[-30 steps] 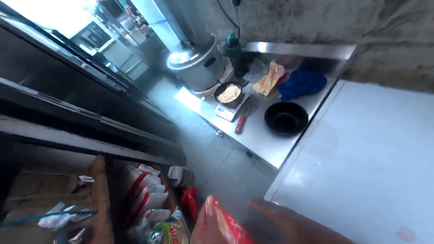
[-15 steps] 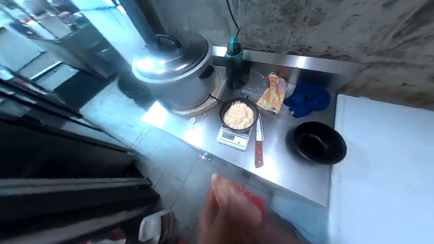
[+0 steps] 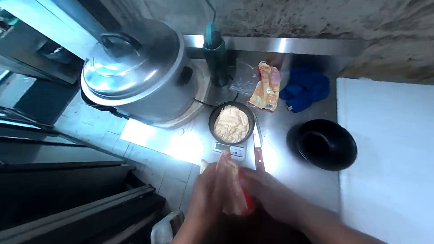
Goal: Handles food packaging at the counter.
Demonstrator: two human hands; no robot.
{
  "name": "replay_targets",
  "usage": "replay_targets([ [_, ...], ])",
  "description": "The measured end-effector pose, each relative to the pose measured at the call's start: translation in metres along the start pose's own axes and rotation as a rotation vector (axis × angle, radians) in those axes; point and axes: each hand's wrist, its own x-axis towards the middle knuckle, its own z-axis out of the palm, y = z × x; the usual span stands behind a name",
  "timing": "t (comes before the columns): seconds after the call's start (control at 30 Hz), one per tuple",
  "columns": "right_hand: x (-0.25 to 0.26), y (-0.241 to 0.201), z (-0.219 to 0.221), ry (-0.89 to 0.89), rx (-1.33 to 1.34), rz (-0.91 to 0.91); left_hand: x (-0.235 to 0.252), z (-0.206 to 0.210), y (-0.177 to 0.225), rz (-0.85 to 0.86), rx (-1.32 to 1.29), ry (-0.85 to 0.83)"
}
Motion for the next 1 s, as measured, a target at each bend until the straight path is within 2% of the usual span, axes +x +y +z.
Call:
replay_targets([
  [0.1, 0.032, 0.004, 0.015, 0.294, -0.129, -0.133, 0.029, 0.012, 0.01, -0.019, 0.167, 0.065],
  [0.2, 0.051, 0.006, 0.013, 0.438, -0.092, -0.217, 0.048, 0.021, 0.02, -0.065, 0.272, 0.09],
  [0.3, 0.062, 0.006, 0.004, 0.438, 0.027, -0.198, 0.068, 0.024, 0.028, -0.137, 0.336, 0.041],
  [0.5, 0.084, 0.006, -0.006, 0.436, 0.3, -0.003, 0.088, 0.027, 0.024, -0.288, 0.381, 0.0],
  [0.67, 0.1, 0.013, -0.008, 0.507, 0.121, -0.011, 0.103, 0.023, 0.017, -0.367, 0.457, -0.06],
  [0.77, 0.105, 0.017, -0.008, 0.547, 0.048, 0.023, 0.113, 0.02, 0.014, -0.422, 0.601, -0.181],
  [0.87, 0.112, 0.024, 0.0, 0.614, 0.011, -0.04, 0.122, 0.014, 0.015, -0.486, 0.74, -0.318],
  [1.0, 0.121, 0.02, 0.008, 0.666, 0.018, -0.106, 0.133, 0.002, 0.017, -0.465, 0.903, -0.431],
])
